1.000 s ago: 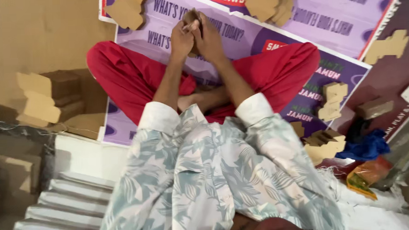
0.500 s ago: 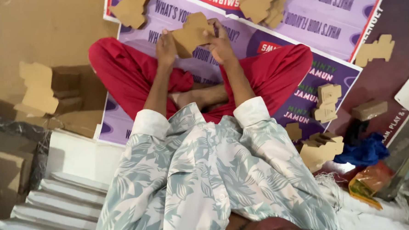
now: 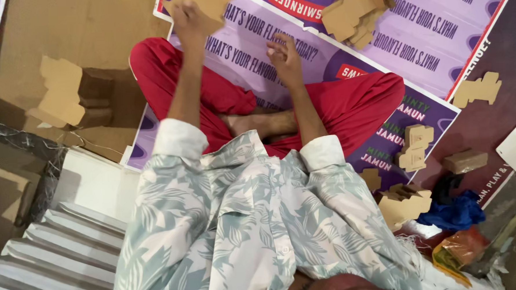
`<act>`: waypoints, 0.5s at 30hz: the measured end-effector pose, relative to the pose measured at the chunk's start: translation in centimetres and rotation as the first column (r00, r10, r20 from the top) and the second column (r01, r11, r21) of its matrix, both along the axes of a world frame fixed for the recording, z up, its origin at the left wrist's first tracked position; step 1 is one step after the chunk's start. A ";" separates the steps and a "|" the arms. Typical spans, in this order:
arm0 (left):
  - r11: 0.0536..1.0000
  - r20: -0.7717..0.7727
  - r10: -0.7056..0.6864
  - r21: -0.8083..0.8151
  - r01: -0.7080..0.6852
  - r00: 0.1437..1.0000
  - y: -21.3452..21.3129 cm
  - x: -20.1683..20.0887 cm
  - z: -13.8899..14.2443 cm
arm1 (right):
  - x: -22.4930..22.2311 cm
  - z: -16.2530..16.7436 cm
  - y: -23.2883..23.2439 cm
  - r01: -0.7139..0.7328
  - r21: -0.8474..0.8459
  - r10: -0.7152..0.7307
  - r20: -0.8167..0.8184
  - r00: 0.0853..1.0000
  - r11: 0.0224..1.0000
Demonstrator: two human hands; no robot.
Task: The person sits on the floor and assembles cardboard components by hand, interlocking pieces and placing them onto promotional posters.
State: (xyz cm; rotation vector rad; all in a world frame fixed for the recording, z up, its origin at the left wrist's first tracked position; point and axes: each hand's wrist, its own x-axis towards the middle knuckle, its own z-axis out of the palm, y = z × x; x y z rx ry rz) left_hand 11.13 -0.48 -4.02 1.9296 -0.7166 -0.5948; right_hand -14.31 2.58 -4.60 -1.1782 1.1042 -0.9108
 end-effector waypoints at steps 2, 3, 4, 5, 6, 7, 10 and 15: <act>0.991 0.175 -0.037 0.133 0.014 0.984 -0.8 2.7 0.2 | 0.5 -0.4 -0.1 -0.035 -0.044 0.032 -0.066 0.997 0.998; 0.978 0.248 -0.073 0.205 0.021 0.966 -0.9 3.4 0.2 | 0.7 -0.5 -0.2 -0.055 -0.068 0.048 -0.101 0.994 0.996; 0.942 0.281 -0.140 0.334 0.040 0.949 -0.6 3.9 0.1 | 0.8 -0.5 -0.3 -0.066 -0.098 0.050 -0.162 0.986 0.993; 0.960 0.330 -0.124 0.280 0.028 0.936 -0.3 4.0 0.0 | 0.9 -0.5 -0.3 -0.079 -0.128 0.049 -0.223 0.974 0.989; 0.974 0.375 -0.106 0.225 0.021 0.921 0.2 3.9 0.0 | 0.8 -0.3 -0.3 -0.091 -0.155 0.043 -0.285 0.957 0.984; 0.986 0.415 -0.090 0.168 0.020 0.905 0.7 3.5 -0.2 | 0.7 -0.1 -0.2 -0.086 -0.147 0.040 -0.287 0.957 0.985; 0.979 0.376 -0.170 0.170 0.113 0.911 1.8 2.4 -1.1 | 0.0 1.0 -0.6 -0.052 -0.158 -0.006 -0.350 0.937 0.986; 0.969 0.274 -0.206 0.194 0.155 0.939 1.6 2.6 -2.7 | -4.3 3.2 -5.6 -0.080 -0.482 -0.296 -0.652 0.698 0.872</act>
